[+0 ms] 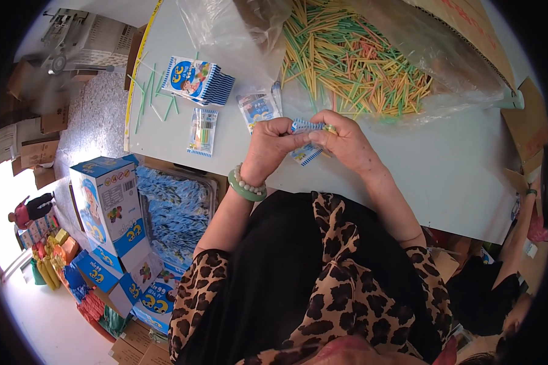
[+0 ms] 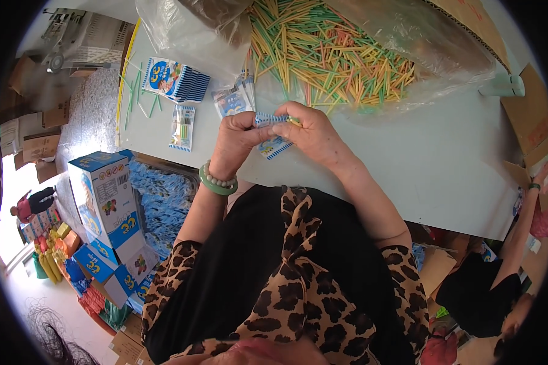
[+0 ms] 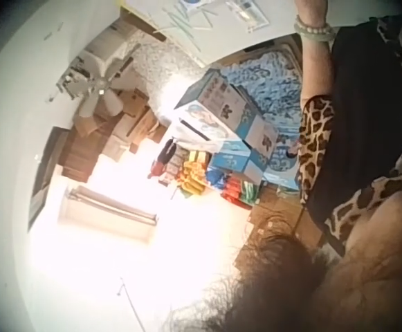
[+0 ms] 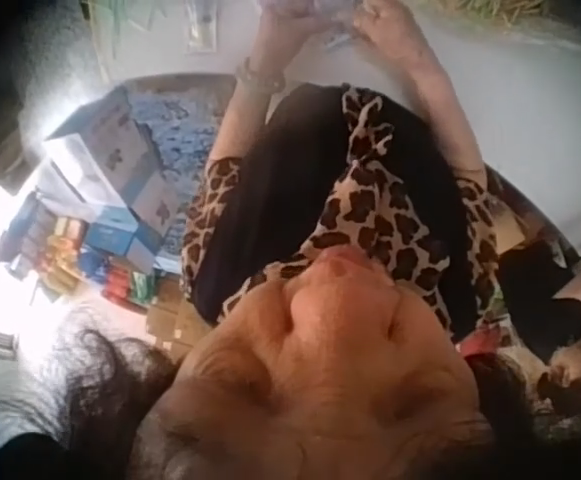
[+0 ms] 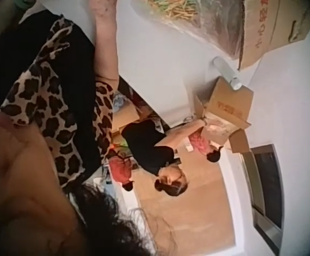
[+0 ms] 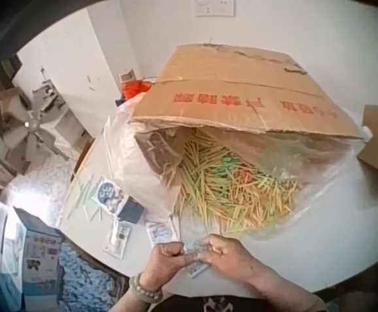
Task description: Packaging small colorful plastic items into individual bags and placing them in a container.
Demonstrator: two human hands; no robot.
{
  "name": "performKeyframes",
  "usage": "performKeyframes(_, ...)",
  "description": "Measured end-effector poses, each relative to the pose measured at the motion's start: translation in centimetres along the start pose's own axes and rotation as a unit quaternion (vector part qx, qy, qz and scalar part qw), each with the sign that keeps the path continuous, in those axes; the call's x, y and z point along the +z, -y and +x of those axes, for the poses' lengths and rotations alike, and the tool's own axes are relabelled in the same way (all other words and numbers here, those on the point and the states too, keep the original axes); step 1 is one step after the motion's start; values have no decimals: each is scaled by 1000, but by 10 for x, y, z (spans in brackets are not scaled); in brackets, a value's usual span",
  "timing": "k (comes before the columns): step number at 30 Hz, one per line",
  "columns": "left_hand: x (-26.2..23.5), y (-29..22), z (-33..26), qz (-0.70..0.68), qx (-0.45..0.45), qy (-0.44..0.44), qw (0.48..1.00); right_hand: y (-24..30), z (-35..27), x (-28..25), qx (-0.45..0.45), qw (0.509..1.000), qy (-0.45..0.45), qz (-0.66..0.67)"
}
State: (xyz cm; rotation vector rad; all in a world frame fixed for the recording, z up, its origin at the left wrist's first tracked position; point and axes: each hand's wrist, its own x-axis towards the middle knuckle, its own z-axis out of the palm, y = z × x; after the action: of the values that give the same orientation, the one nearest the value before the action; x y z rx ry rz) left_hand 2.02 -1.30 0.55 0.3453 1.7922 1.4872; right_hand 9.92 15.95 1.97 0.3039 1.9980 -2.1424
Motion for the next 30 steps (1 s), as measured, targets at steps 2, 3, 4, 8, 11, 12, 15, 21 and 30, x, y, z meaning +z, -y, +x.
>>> performKeyframes(2,6,3,-1,-103,35,2,994,-4,0,2,9,1000,-24,14)
performKeyframes(3,5,6,-1,-104,35,0,994,-8,1,3,16,998,-45,29)
performKeyframes(4,4,9,-1,-8,99,-19,995,-13,1,3,17,999,-44,28)
performKeyframes(8,4,6,-3,103,133,-61,984,-21,0,5,15,990,-94,103)
performKeyframes(11,-1,5,-4,67,78,-60,993,-19,1,-6,-33,981,-144,122)
performKeyframes(12,0,3,-5,66,79,-59,993,-15,2,-11,-78,973,-158,150)
performKeyframes(15,7,-2,-4,92,103,-71,988,13,7,-10,-139,931,-204,270)
performKeyframes(21,19,-17,-3,22,42,-22,999,34,18,13,-217,932,-224,183)
performKeyframes(30,21,-14,1,-104,-46,28,993,11,9,8,-196,942,-206,180)
